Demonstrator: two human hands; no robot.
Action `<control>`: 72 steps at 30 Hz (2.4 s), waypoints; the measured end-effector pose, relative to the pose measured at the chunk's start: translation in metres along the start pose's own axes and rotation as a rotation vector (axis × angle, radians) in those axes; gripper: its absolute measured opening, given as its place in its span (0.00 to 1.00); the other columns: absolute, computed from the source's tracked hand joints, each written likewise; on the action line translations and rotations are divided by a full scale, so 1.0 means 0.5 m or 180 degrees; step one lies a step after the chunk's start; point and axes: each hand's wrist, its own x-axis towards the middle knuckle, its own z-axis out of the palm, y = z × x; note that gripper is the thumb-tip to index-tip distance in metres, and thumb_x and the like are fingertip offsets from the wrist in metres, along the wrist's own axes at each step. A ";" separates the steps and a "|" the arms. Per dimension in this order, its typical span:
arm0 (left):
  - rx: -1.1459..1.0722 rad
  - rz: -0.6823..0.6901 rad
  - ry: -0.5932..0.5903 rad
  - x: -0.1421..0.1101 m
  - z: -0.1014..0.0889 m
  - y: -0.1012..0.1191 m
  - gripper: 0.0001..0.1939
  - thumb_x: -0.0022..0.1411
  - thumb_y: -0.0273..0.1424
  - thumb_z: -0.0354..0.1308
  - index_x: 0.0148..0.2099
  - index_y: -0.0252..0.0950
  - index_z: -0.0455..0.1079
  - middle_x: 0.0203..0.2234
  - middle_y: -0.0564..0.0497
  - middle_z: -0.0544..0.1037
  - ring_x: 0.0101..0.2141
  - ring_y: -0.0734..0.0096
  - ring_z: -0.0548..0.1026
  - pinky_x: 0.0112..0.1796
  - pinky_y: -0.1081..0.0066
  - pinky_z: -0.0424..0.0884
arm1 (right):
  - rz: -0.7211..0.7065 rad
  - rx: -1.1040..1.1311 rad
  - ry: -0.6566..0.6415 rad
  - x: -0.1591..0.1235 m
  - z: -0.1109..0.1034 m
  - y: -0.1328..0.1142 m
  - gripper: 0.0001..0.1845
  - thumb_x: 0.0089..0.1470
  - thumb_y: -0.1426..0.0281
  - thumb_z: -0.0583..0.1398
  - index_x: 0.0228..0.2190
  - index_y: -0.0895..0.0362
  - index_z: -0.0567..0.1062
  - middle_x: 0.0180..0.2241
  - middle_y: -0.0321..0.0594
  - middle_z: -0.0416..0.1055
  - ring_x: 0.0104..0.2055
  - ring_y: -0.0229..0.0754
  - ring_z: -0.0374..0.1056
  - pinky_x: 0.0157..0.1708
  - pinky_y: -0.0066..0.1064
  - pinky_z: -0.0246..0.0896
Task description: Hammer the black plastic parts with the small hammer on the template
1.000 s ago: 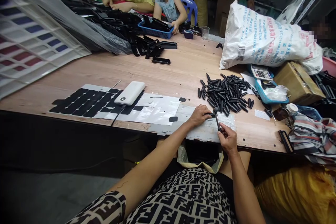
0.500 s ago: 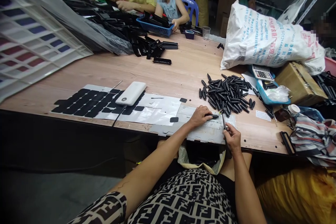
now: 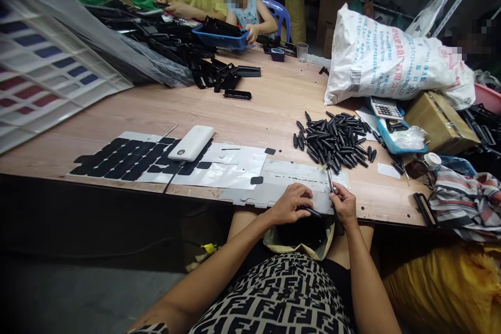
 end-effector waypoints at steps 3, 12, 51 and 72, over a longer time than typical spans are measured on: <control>0.0056 0.0042 0.0003 -0.031 0.009 0.021 0.09 0.55 0.36 0.68 0.40 0.45 0.79 0.47 0.50 0.73 0.52 0.58 0.65 0.55 0.58 0.59 | -0.0065 -0.0067 0.0002 -0.001 0.001 0.003 0.25 0.47 0.63 0.64 0.47 0.60 0.77 0.26 0.30 0.63 0.20 0.31 0.61 0.21 0.26 0.57; 0.0162 -0.0605 0.0613 0.088 -0.072 -0.085 0.14 0.65 0.34 0.55 0.51 0.41 0.74 0.45 0.48 0.77 0.47 0.60 0.69 0.50 0.58 0.63 | -0.0164 -0.0290 -0.0006 -0.001 0.003 -0.003 0.23 0.48 0.63 0.63 0.46 0.59 0.77 0.25 0.30 0.63 0.20 0.32 0.62 0.21 0.26 0.59; 0.0015 -0.0876 0.0729 0.138 -0.028 -0.126 0.10 0.55 0.30 0.64 0.41 0.39 0.78 0.35 0.48 0.76 0.43 0.59 0.67 0.46 0.60 0.65 | -0.0243 -0.0355 0.0041 -0.004 0.004 -0.002 0.23 0.48 0.63 0.63 0.46 0.60 0.78 0.25 0.32 0.64 0.20 0.32 0.62 0.21 0.26 0.60; -0.0034 -0.0990 0.0772 0.151 -0.021 -0.135 0.08 0.58 0.36 0.65 0.40 0.42 0.79 0.34 0.50 0.76 0.43 0.61 0.67 0.46 0.62 0.63 | -0.0241 -0.0464 -0.0120 -0.023 0.009 -0.020 0.24 0.50 0.63 0.63 0.49 0.60 0.78 0.27 0.34 0.66 0.22 0.32 0.58 0.23 0.27 0.59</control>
